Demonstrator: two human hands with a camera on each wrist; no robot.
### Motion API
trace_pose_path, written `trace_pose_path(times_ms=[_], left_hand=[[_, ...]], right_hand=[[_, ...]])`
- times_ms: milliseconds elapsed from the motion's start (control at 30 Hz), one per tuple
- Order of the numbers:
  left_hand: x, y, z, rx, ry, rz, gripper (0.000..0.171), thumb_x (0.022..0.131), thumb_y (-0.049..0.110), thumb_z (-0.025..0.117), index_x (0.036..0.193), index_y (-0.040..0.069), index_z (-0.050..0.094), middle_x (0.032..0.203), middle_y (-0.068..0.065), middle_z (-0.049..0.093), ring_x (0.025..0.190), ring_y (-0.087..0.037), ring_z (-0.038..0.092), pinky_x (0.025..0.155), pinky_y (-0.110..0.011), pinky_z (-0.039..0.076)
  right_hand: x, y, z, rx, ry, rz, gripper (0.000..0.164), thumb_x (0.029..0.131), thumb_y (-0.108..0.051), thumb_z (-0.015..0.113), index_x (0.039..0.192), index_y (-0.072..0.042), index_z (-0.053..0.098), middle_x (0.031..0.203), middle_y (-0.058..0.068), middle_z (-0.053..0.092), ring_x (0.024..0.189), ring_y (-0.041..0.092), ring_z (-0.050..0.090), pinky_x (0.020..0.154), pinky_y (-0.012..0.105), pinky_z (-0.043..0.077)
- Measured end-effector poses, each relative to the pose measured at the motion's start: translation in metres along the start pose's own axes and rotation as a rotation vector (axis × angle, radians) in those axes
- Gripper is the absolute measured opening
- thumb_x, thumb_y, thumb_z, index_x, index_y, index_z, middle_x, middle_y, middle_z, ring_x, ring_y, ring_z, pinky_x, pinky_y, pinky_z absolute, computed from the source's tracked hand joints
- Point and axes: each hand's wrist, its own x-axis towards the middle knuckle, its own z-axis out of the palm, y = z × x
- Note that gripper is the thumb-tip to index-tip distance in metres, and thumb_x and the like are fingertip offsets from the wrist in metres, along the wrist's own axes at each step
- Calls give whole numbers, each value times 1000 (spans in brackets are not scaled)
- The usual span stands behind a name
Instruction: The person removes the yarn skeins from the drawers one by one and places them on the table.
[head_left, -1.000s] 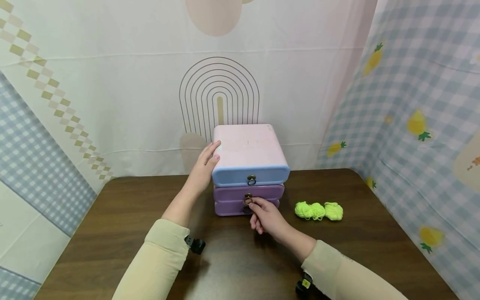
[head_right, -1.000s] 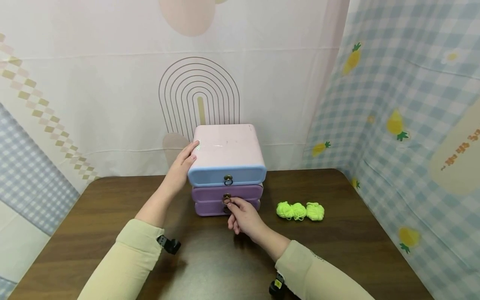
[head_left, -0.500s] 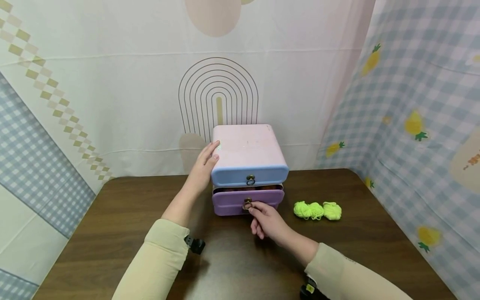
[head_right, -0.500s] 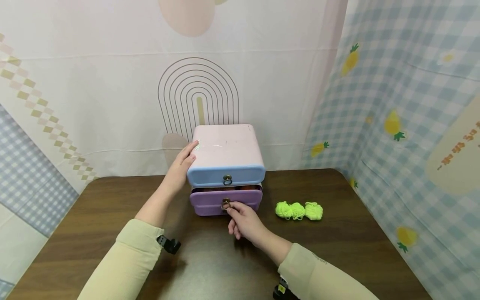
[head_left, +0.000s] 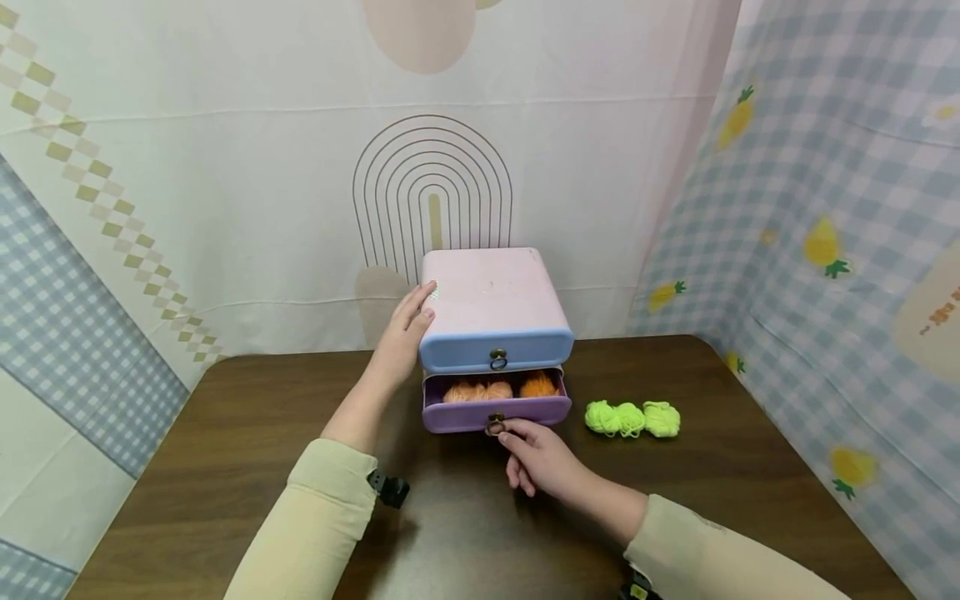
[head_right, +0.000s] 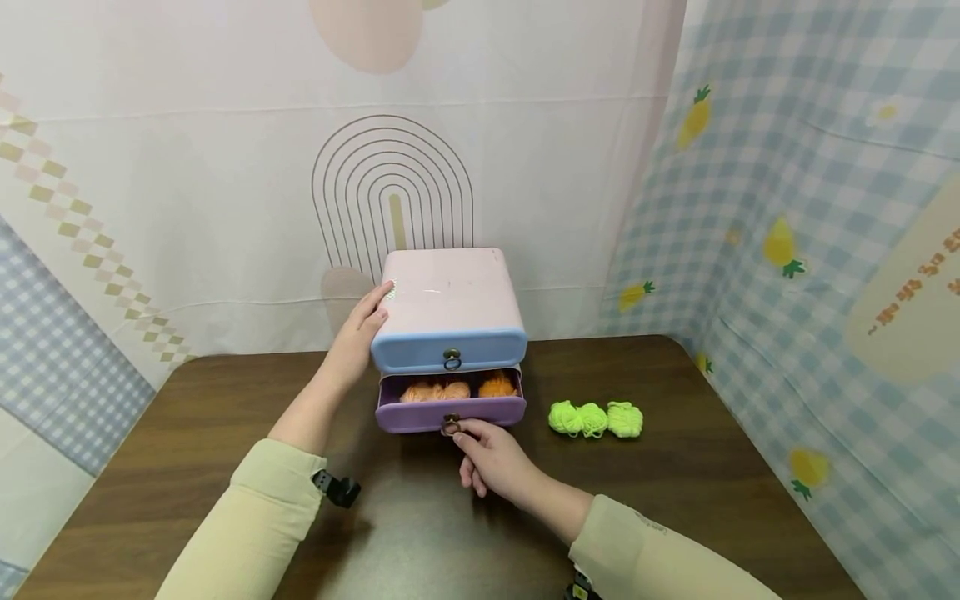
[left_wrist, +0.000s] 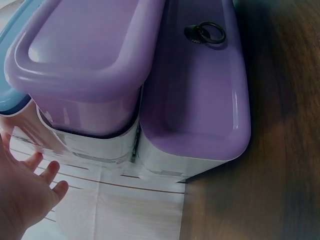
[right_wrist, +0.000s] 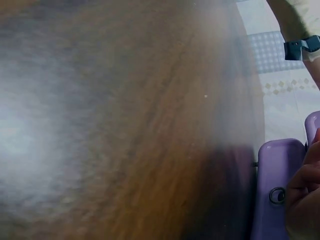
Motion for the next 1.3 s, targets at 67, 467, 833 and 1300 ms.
trace_pose_path(times_ms=[67,467,833,1300], left_hand=[[0,0,0,-2,-1,0,52,103,44,41,153,30,39,164,-3,21,149,-29,17,117,-59,13],[1,-3,0,-19,-10,24,51,105,37,40,154,25,38,164,-9,19,150,-28,13,117,-58,11],[-13,37,-6,-23,-34,1,52,105,25,39,154,9,36,162,-21,18,149,-36,14,117,-59,12],[1,-2,0,3,-4,25,52,103,42,39,154,28,38,164,-5,20,150,-29,15,117,-60,12]], right_hand=[[-3,0,0,-11,-10,0,35,106,-21,46,130,3,56,55,4,57,37,11,47,38,28,42],[-18,1,-1,-27,-33,22,41,106,-24,46,137,3,52,56,4,58,38,11,47,39,27,43],[-31,-1,2,-21,-53,12,42,105,-21,48,137,7,51,56,4,58,37,9,47,38,26,43],[-42,0,2,11,-95,25,44,105,-21,50,137,9,50,55,2,58,37,7,47,41,24,44]])
